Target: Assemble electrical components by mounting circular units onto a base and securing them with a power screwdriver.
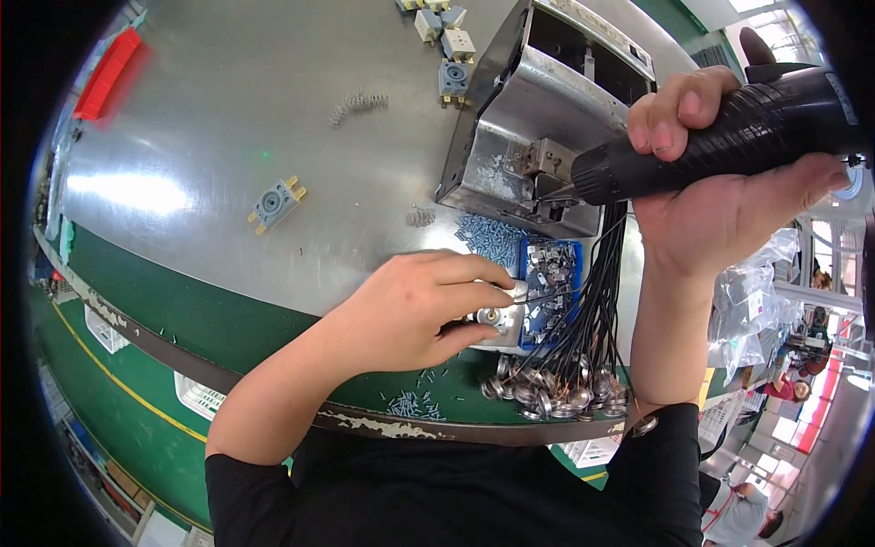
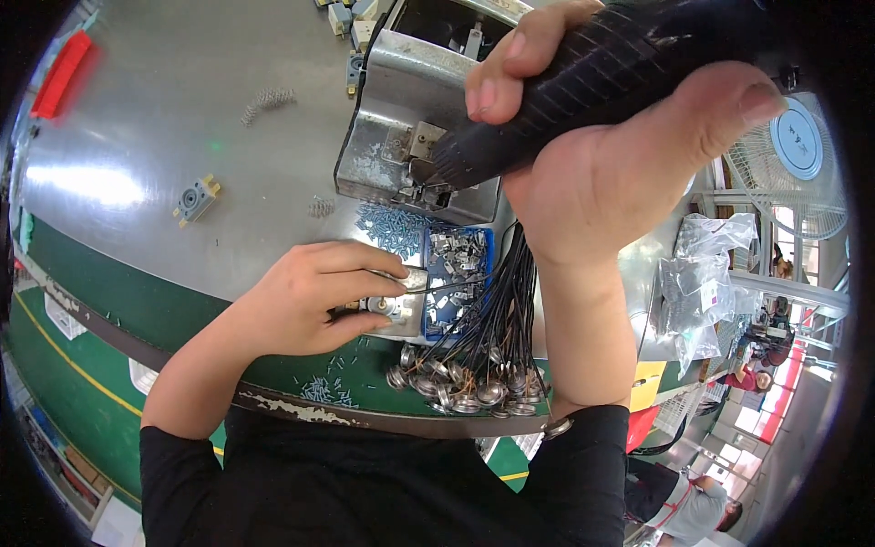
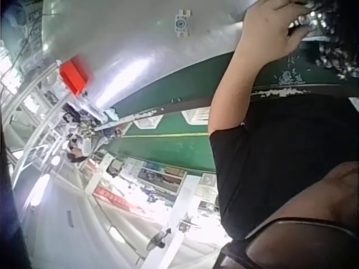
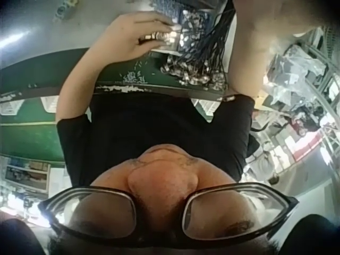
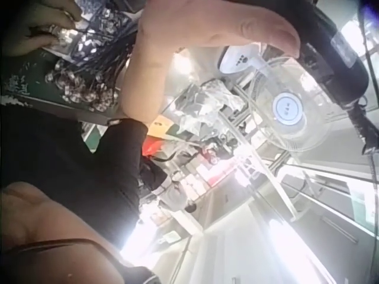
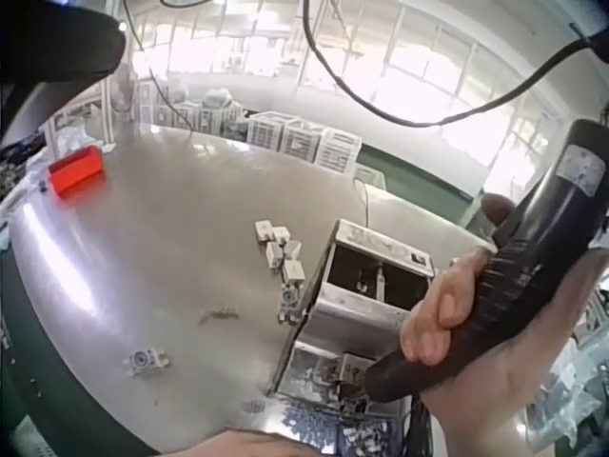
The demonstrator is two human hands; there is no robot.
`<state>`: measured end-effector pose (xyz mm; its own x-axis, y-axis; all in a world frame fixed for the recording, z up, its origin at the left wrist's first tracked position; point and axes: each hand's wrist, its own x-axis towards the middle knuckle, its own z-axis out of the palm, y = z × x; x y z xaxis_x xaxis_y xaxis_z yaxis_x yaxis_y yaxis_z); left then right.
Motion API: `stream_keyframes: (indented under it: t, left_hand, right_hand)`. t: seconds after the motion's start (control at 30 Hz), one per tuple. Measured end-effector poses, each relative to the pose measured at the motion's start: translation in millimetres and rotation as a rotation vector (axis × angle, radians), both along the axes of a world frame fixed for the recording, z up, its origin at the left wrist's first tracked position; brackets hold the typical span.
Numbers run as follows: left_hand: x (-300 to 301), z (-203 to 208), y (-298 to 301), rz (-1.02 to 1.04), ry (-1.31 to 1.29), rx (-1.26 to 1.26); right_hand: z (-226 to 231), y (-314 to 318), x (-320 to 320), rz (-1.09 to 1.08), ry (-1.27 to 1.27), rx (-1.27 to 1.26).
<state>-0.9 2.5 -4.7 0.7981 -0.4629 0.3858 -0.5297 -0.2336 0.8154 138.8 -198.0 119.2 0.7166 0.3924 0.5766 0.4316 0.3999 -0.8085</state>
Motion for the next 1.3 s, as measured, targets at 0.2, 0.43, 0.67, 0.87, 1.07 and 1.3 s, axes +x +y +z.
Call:
stream_keyframes:
  t: [0.2,0.43,0.67,0.87,1.07,1.3]
  left_hand:
    - [-1,0,0,0.003,-0.007,0.005]
    - [-1,1,1,-0.003,0.012,0.008]
    - [-1,2,2,0.009,0.007,-0.005]
    - [-3,2,1,0.006,0.018,0.007]
    - [-4,-2,2,0.022,0.006,-0.009]
    - [-3,-3,-2,0.034,0.017,-0.034]
  right_hand:
    - [-2,7,0,0.063,-0.010,0.068]
    - [-4,11,-3,0.110,0.015,0.069]
    - [2,0,-3,0.052,-0.067,-0.151]
    - [-10,9,-4,0.132,-0.113,-0.005]
    - [-12,13,-22,0.164,-0.042,0.027]
    - [3,-2,-83,0.105,0.179,-0.022]
